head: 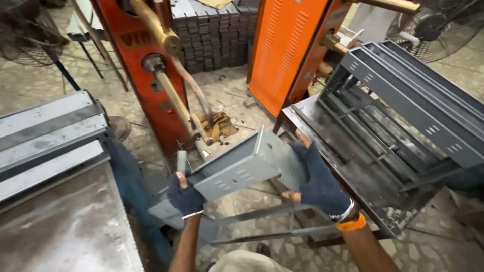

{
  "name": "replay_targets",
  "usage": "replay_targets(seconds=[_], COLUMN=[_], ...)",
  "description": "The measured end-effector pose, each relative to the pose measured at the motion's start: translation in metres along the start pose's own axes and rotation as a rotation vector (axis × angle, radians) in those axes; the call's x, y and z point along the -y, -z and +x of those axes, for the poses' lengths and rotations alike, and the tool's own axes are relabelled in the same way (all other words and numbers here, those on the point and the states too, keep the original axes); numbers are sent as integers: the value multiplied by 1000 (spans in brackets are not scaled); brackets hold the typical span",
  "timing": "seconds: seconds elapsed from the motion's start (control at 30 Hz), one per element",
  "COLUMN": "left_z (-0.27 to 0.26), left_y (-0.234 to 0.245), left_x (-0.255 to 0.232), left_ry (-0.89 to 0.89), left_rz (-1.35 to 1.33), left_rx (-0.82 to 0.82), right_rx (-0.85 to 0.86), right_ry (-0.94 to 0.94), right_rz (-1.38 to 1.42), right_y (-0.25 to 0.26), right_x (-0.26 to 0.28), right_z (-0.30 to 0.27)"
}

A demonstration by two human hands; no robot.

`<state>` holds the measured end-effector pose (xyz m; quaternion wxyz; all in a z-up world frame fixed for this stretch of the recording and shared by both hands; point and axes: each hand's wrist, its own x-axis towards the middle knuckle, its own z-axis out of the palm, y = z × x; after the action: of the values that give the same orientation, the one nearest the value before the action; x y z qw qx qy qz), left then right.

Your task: The person spot welds painted sheet metal parts using a pedestal spot welding machine, holding each part under the copper electrodes and triggering welds that produce sparks. They reposition and flip the parts to weld multiple points, then set finished parts on the table and pick up new ones.

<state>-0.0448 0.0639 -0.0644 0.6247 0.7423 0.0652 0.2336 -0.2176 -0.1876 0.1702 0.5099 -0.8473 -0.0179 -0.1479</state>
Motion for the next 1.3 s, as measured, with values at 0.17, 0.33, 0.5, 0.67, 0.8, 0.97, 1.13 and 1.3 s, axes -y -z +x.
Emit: replay_targets(seconds=[0.17, 0.33, 0.5, 0.67, 0.8, 0.97, 1.13, 1.3], left_z=[-2, -2, -10, -18, -33, -50, -52, -20], left_y=[0, -3, -2, -16, -21, -15, 2, 45], left_x=[-64, -86, -105, -118, -135, -159, -155, -165], left_ry=[-69, -113, -251, -394, -524, -744, -814, -960], left_rz=[101, 191, 236, 374, 545, 521, 524, 461], left_rx=[-44, -46, -117, -153, -4, 73, 278, -6], right_rx=[-7, -2, -21, -365, -301, -146, -14, -215], right_ry=[68, 112, 139, 277, 371, 471, 187, 175], right_rz=[10, 49, 43, -329, -478, -403, -231, -277], right_y=[31, 50, 59, 32, -32, -105, -133, -137], right_x=[-18, -37, -71, -51, -45, -52, -97, -107], right_z=[0, 2, -2, -7, 4, 15, 7, -1])
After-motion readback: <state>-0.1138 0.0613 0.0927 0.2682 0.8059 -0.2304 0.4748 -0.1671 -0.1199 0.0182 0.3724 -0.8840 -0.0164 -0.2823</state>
